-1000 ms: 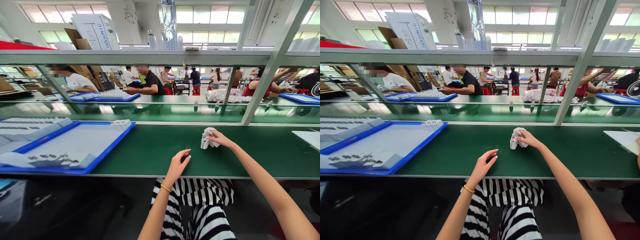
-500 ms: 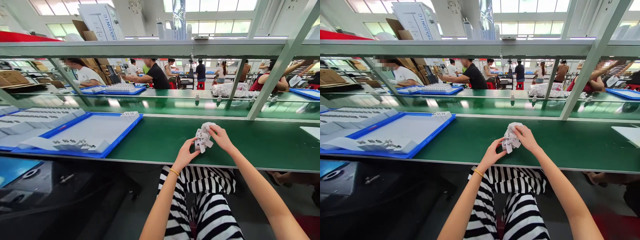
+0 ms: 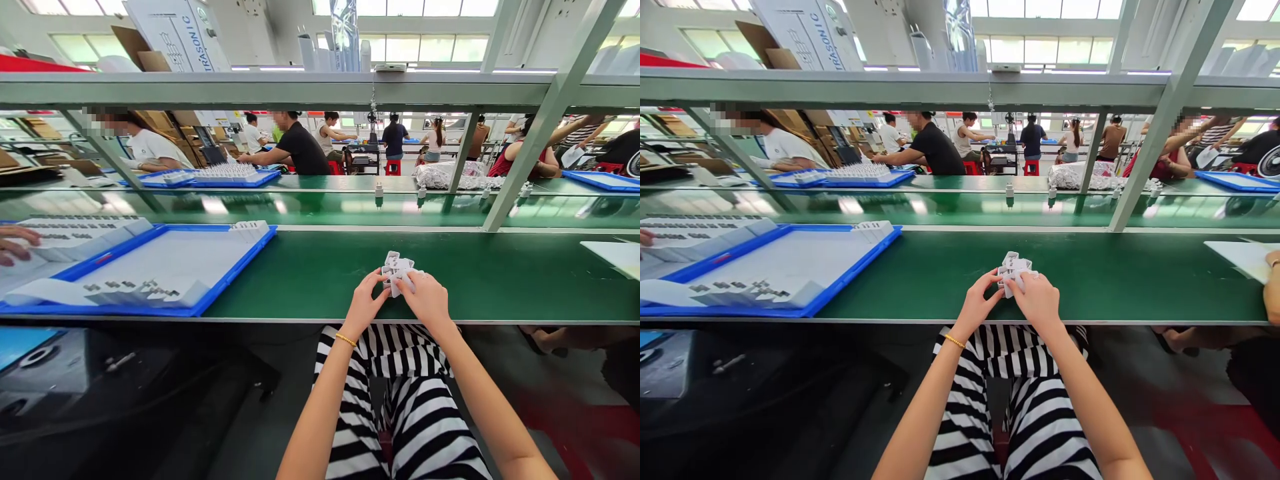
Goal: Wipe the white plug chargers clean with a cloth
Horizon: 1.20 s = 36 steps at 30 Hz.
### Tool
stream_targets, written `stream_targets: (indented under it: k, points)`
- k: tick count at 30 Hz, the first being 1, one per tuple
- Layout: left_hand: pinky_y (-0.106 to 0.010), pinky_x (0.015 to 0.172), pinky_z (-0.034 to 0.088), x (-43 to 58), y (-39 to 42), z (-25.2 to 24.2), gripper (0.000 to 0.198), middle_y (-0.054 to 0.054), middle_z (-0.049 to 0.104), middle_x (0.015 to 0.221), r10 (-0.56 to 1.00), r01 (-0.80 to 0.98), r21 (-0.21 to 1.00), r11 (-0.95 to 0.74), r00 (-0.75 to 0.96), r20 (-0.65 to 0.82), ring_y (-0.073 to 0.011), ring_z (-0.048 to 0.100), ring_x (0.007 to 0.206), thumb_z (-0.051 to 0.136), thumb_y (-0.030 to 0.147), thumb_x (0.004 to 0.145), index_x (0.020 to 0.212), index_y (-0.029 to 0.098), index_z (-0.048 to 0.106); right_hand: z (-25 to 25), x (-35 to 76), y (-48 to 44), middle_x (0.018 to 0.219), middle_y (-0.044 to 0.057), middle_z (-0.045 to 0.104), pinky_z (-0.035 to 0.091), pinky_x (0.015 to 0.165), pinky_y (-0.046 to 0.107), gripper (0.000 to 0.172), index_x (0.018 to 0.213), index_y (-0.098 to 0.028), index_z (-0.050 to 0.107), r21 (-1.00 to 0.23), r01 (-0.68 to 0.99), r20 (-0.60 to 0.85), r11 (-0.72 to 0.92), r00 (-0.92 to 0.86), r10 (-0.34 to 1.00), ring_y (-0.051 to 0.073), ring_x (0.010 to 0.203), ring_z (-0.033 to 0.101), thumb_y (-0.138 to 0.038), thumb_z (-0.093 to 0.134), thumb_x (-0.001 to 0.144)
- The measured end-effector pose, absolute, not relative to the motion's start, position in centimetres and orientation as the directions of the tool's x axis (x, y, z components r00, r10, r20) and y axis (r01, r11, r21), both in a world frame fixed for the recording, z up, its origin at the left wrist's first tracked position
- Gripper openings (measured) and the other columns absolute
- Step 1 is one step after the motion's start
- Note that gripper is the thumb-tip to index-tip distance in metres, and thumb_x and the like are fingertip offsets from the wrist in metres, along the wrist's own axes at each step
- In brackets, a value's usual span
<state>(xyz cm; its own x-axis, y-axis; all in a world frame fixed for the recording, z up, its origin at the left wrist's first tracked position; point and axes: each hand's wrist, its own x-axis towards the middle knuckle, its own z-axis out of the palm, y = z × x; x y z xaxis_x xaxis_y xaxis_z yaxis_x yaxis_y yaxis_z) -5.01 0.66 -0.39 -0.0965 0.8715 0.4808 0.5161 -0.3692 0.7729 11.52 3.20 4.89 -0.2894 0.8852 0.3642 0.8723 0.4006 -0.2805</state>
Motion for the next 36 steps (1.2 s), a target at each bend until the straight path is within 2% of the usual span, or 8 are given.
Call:
stream_targets:
  k: [4,11,14,17,19,28,32,36]
  points:
    - [-0.046,0.112,0.040,-4.7,0.3,-0.2,0.018,-0.009,0.058,0.137,0.848,0.572,0.721,-0.390,-0.082,0.523,-0.0235,0.049,0.134,0.056,0.025,0.089,0.105,0.023,0.065,4.5,10.4,3.0,0.082,0.011,0.070,0.025,0.053,0.026,0.042,0.087,-0.021,0.066,-0.295,0.886,0.406,0.358,-0.223,0.886,0.023,0.085,0.061,-0.054,0.042,0.096]
    - [-0.049,0.111,0.041,-4.6,0.0,-0.4,0.012,-0.011,0.046,0.148,0.818,0.579,0.702,-0.414,-0.102,0.566,-0.0264,0.050,0.133,0.062,0.025,0.085,0.097,0.022,0.064,4.1,9.8,2.6,0.085,0.010,0.071,0.032,0.056,0.026,0.031,0.092,-0.022,0.065,-0.329,0.864,0.412,0.381,-0.232,0.881,0.024,0.088,0.062,-0.043,0.043,0.097]
    - [-0.048,0.111,0.040,-4.8,0.2,-0.4,0.035,-0.011,0.042,0.150,0.824,0.531,0.741,-0.412,-0.130,0.551,-0.0268,0.045,0.137,0.067,0.025,0.082,0.115,0.024,0.057,4.1,9.8,2.4,0.090,0.010,0.072,0.035,0.057,0.027,0.029,0.095,-0.022,0.064,-0.317,0.848,0.415,0.426,-0.279,0.866,0.024,0.092,0.061,-0.041,0.043,0.097]
    - [-0.047,0.110,0.040,-5.2,0.6,-0.3,0.069,-0.013,0.042,0.149,0.878,0.440,0.819,-0.369,-0.123,0.462,-0.0259,0.047,0.135,0.070,0.026,0.080,0.140,0.028,0.035,4.2,9.7,2.4,0.093,0.010,0.073,0.035,0.057,0.027,0.027,0.095,-0.022,0.063,-0.314,0.839,0.411,0.444,-0.301,0.860,0.024,0.096,0.061,-0.039,0.043,0.098]
    - [-0.046,0.111,0.038,-5.4,0.9,-0.3,0.074,-0.012,0.050,0.142,0.907,0.393,0.854,-0.342,-0.100,0.409,-0.0243,0.050,0.131,0.068,0.027,0.081,0.144,0.027,0.029,4.3,9.6,2.4,0.094,0.010,0.073,0.036,0.058,0.027,0.026,0.096,-0.022,0.062,-0.315,0.839,0.411,0.443,-0.300,0.861,0.024,0.097,0.061,-0.039,0.043,0.098]
    - [-0.040,0.097,0.050,-4.9,0.6,-0.7,0.064,-0.010,0.052,0.121,0.843,0.375,0.856,-0.355,-0.267,0.466,-0.0200,0.062,0.104,0.073,0.028,0.076,0.133,0.025,0.045,3.9,9.2,1.9,0.100,0.012,0.071,0.042,0.063,0.029,0.030,0.106,-0.021,0.059,-0.316,0.835,0.414,0.451,-0.307,0.857,0.026,0.102,0.060,-0.042,0.039,0.100]
    - [-0.037,0.094,0.052,-4.8,0.3,-0.4,0.072,-0.007,0.056,0.118,0.859,0.343,0.867,-0.361,-0.239,0.452,-0.0166,0.064,0.097,0.074,0.024,0.073,0.137,0.027,0.043,4.6,9.4,2.0,0.102,0.013,0.070,0.044,0.066,0.029,0.026,0.107,-0.020,0.058,-0.206,0.822,0.423,0.530,-0.414,0.806,0.025,0.101,0.059,-0.036,0.038,0.101]
    - [-0.039,0.099,0.051,-5.1,0.2,-0.2,0.083,-0.006,0.060,0.121,0.915,0.207,0.917,-0.341,-0.149,0.374,-0.0181,0.066,0.102,0.080,0.025,0.068,0.140,0.028,0.040,6.2,10.1,3.5,0.099,0.013,0.068,0.043,0.076,0.031,0.018,0.103,-0.017,0.059,0.060,0.687,0.413,0.724,-0.677,0.609,0.024,0.096,0.058,-0.021,0.042,0.099]
